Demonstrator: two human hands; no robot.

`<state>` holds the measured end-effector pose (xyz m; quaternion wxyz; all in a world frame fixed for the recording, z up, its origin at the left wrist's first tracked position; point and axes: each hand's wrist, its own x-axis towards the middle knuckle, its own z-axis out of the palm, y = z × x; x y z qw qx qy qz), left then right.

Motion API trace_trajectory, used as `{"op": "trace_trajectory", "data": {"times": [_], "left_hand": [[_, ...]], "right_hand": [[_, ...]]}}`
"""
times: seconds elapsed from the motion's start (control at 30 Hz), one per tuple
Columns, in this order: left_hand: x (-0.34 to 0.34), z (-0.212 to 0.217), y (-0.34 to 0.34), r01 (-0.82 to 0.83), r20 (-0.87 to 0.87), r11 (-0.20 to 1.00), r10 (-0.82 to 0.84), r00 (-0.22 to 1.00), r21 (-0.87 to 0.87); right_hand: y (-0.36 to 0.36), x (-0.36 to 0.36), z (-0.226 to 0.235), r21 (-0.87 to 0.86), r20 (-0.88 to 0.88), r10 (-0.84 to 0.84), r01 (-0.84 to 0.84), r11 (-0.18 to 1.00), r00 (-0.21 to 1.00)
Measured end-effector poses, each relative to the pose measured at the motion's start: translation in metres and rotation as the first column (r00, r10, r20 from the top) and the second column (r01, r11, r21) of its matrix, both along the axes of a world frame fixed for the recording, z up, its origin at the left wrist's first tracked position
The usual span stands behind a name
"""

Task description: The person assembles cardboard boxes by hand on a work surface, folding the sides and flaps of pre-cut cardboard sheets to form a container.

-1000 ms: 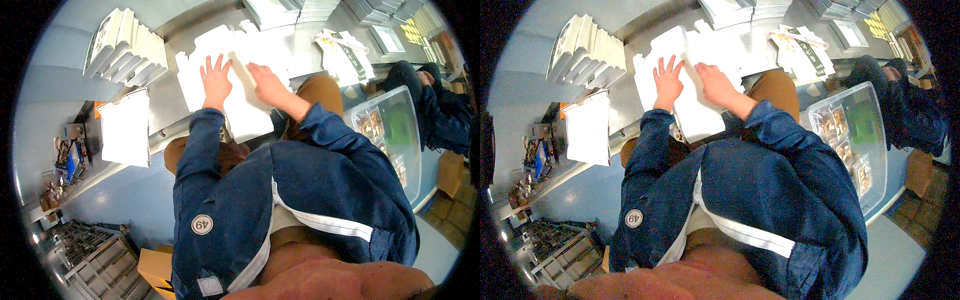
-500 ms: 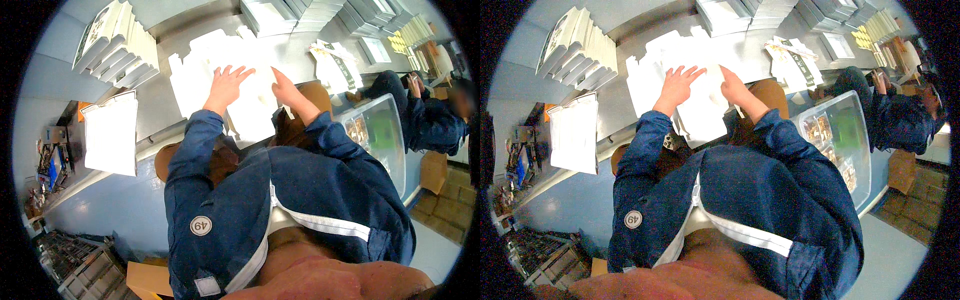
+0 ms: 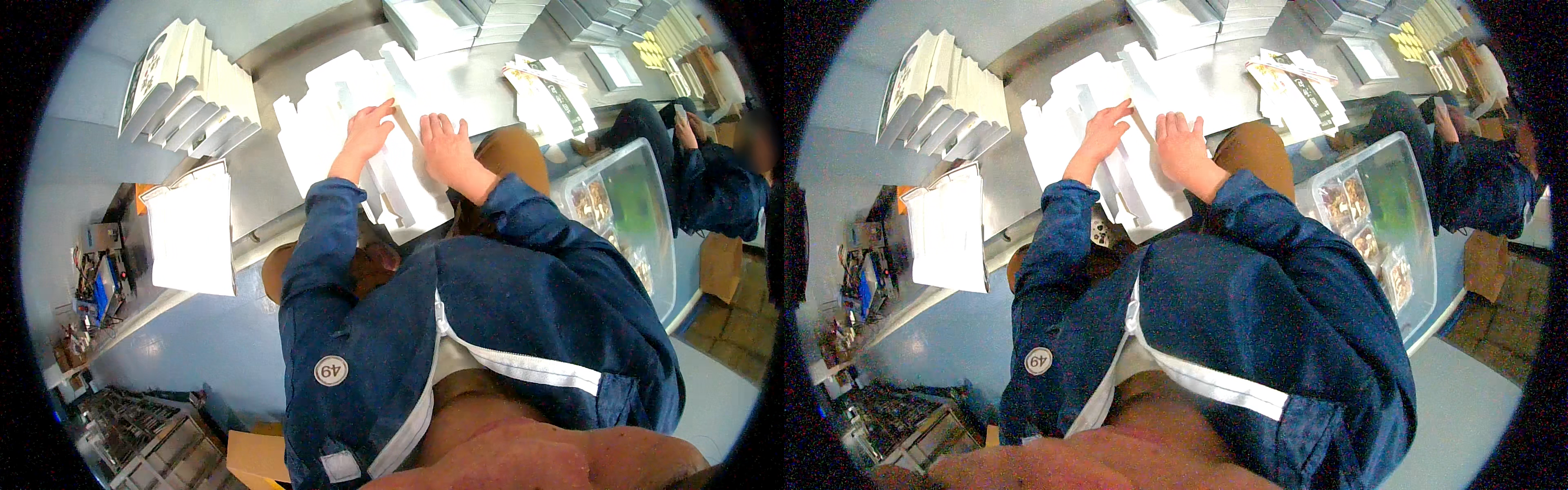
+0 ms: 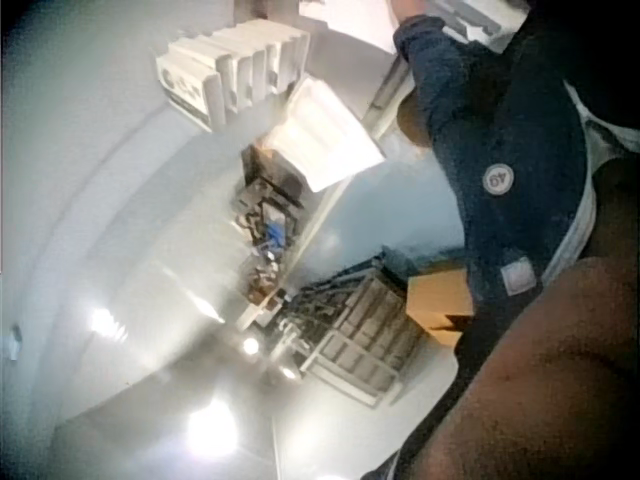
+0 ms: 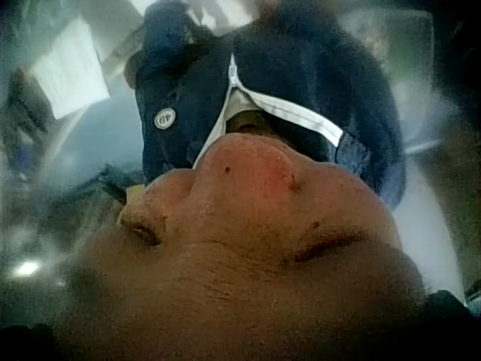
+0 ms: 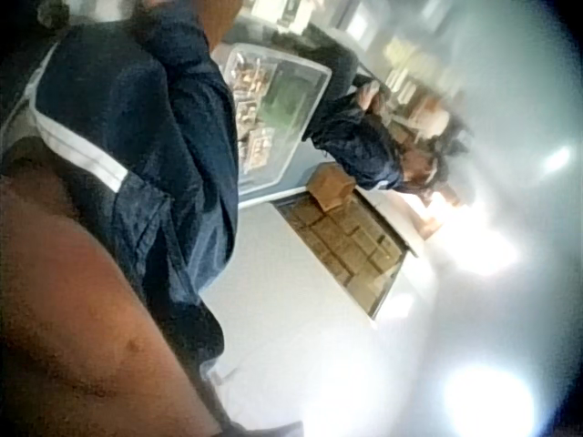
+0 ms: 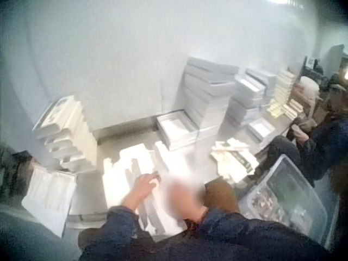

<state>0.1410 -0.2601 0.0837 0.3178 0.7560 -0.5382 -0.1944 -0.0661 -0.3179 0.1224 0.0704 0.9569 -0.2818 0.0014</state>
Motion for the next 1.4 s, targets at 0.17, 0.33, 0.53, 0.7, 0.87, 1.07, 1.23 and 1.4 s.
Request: {"op": "trace_trajectory", "data": {"times": [0.17,0.33,0.53,0.7,0.87,1.07,1.23,1.4], "left_hand": [[-0.031,0.019,-0.019,-0.202,-0.021,0.978,0.204,0.979,0.049],[-0.028,0.005,-0.018,-0.279,0.009,0.959,0.279,0.960,0.056],[-0.041,-0.004,-0.018,-0.283,0.193,0.958,0.285,0.939,-0.040],[-0.040,-0.009,-0.018,-0.255,0.212,0.964,0.264,0.941,-0.071],[-0.035,-0.011,-0.020,-0.274,0.198,0.961,0.274,0.941,-0.028],[-0.028,-0.010,-0.027,-0.257,-0.062,0.964,0.253,0.966,-0.069],[-0.010,-0.006,-0.039,-0.303,-0.433,0.951,0.249,0.866,-0.059],[-0.014,0.006,-0.054,-0.278,-0.660,0.958,0.253,0.707,0.069]], "right_hand": [[-0.008,-0.005,-0.012,-0.134,0.001,0.006,-0.006,0.991,1.000],[-0.037,0.009,0.017,0.549,0.166,-0.074,-0.030,0.835,0.983],[-0.088,0.031,-0.008,0.771,0.214,-0.369,0.075,0.632,0.904],[-0.078,0.049,-0.006,0.640,0.165,-0.320,0.146,0.754,0.933],[-0.067,0.059,0.013,0.578,0.078,-0.301,0.203,0.791,0.950],[-0.053,0.063,-0.001,0.507,0.205,-0.288,0.151,0.849,0.936],[-0.031,0.073,-0.005,0.290,0.242,-0.168,0.094,0.952,0.956],[-0.025,0.063,-0.013,0.233,0.259,-0.137,0.076,0.969,0.956]]}}
